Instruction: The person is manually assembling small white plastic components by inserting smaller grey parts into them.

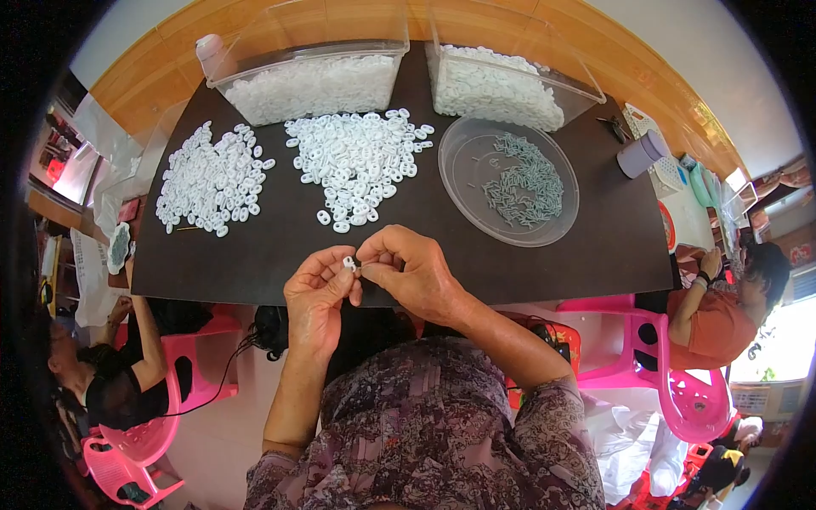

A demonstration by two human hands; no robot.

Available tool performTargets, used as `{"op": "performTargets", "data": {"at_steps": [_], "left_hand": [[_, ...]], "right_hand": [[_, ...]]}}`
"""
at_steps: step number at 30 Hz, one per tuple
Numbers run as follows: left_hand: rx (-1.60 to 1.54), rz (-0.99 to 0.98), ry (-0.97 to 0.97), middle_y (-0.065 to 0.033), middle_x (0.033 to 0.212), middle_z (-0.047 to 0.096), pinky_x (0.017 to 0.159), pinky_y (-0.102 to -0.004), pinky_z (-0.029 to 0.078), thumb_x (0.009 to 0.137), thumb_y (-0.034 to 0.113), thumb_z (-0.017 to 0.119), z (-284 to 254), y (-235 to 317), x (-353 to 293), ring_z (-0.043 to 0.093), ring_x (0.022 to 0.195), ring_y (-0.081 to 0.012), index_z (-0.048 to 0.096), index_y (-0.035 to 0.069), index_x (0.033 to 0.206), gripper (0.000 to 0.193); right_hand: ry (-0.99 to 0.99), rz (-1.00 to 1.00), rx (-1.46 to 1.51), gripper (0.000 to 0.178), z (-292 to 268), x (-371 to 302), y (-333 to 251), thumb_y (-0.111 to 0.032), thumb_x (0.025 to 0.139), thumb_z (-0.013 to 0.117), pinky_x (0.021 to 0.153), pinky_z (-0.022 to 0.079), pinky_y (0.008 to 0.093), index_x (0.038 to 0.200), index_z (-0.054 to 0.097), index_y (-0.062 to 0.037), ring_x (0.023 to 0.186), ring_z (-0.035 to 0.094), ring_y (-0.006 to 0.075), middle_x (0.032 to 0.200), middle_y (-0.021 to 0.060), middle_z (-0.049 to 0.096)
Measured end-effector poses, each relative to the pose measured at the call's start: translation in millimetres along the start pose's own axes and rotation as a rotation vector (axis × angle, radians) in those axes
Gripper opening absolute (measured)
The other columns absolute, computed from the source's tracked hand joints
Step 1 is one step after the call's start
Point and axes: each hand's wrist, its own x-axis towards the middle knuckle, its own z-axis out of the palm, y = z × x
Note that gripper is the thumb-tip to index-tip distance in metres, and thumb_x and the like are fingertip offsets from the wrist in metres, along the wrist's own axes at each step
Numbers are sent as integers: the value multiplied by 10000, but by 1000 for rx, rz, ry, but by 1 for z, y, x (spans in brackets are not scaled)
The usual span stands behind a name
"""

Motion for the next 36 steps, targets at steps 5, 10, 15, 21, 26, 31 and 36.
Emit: {"op": "performTargets", "data": {"at_steps": [5, 10, 15, 21, 26, 31, 36], "left_hand": [[41, 11, -16, -72, 808, 627, 536, -209, 425, 830, -8, 623, -5, -3, -2, 538, 625, -98, 617, -41, 948, 122], [156, 75, 24, -22, 746, 570, 528, -200, 390, 837, 37, 636, -5, -3, -5, 489, 609, -83, 624, -38, 919, 112], [253, 88, 53, 4, 782, 553, 555, -180, 385, 847, 32, 627, -5, -3, -8, 476, 638, -54, 631, -26, 933, 104], [335, 163, 33, 23, 832, 489, 607, -164, 370, 854, 6, 613, -8, -4, -11, 453, 703, -34, 631, -36, 950, 106], [318, 156, 46, 17, 838, 491, 628, -167, 376, 857, -1, 605, -6, -3, -13, 459, 722, -39, 631, -39, 940, 95], [543, 326, 61, 4, 798, 514, 552, -181, 375, 862, 48, 617, -4, -7, -12, 448, 635, -50, 632, -35, 923, 104], [608, 374, 71, 4, 795, 511, 545, -180, 372, 868, 57, 615, -4, -9, -13, 445, 632, -51, 625, -41, 917, 110]], "right_hand": [[-17, 23, 1, 103, 2, 1, 0, -17, 809, 645, 614, 406, 193, 906, 613, -12, 708, 485, 25, 779, -25, 559], [-33, 14, -6, 105, 4, 1, 0, -22, 807, 646, 602, 402, 192, 908, 614, -14, 690, 478, 25, 768, -29, 553], [-40, 10, -30, 115, 7, 1, 1, -24, 804, 651, 591, 391, 188, 912, 614, -14, 682, 467, 21, 758, -34, 540], [-45, 46, 17, 119, 9, 0, 4, -19, 803, 651, 594, 403, 191, 916, 614, -13, 686, 474, 22, 769, -32, 550], [-27, 43, 58, 123, 13, -2, 11, -2, 812, 640, 620, 421, 181, 930, 607, -5, 717, 500, 19, 797, -23, 566], [-10, 21, 115, 123, 20, -4, 17, 13, 825, 623, 626, 429, 175, 944, 593, 10, 744, 518, 19, 826, -13, 578], [82, 6, 148, 94, 27, -3, 16, -18, 797, 642, 520, 373, 190, 880, 603, 0, 609, 438, 10, 696, -34, 542]]}}
